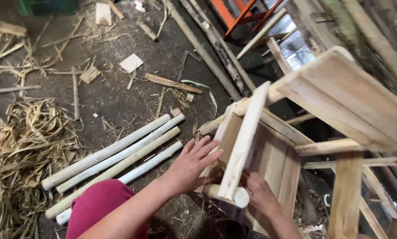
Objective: Sanding a small wooden chair by hand to smooth the wood surfaces and edges.
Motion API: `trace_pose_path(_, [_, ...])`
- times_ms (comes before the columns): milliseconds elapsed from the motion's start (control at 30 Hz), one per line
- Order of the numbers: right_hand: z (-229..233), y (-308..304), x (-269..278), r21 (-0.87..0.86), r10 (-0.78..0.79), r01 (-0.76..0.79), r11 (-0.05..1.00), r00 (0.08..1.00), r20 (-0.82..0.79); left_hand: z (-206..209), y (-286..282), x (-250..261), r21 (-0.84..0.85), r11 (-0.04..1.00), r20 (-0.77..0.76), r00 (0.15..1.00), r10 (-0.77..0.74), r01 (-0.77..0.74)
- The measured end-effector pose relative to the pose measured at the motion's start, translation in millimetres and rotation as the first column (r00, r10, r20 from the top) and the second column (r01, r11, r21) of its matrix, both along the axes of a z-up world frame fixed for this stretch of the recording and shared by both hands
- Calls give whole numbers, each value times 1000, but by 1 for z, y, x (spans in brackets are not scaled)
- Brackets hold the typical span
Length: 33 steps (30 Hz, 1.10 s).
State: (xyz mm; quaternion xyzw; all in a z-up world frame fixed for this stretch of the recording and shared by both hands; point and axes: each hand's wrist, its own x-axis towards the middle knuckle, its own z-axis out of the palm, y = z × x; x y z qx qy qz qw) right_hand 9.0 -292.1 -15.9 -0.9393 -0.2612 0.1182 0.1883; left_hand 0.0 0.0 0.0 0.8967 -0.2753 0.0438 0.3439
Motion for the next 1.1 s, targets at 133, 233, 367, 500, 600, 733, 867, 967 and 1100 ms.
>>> trace_pose_path(133, [33, 23, -17, 54, 126, -129, 990, 990, 66, 14, -5, -8, -81, 996, 115, 993, -35, 44])
trace_pose_path(233, [10, 15, -14, 44, 215, -232, 972, 947, 239, 26, -10, -11, -169, 982, 125, 990, -67, 87])
trace_pose_path(367, [-1, 15, -1, 223, 28, -61, 973, 989, 146, 26, -15, -13, -300, 954, -78, 997, -24, 0])
trace_pose_path(500, [20, 9, 8, 565, -363, 194, 802, 910, 202, 42, -15, -21, -424, 889, -32, 984, 176, -173])
trace_pose_path(600, [49, 25, -17, 693, -268, -82, 716, 884, 382, 51, -17, -22, -585, 811, 162, 976, 145, -23])
trace_pose_path(733, [102, 78, -53, 942, 284, -66, 328, 958, -32, 113, -15, -40, -802, 598, -232, 931, -280, -20])
trace_pose_path(867, [114, 91, -60, 817, 64, -35, 575, 998, -2, 107, -6, -30, -798, 603, -282, 890, -358, -10])
trace_pose_path(967, [120, 106, -68, 615, -105, -205, 761, 897, 430, 107, -5, 15, -649, 728, -263, 963, 55, -219])
trace_pose_path(1100, [53, 105, -64, 169, 55, -213, 962, 760, 647, 80, -38, 87, -618, 693, -382, 912, 147, -371])
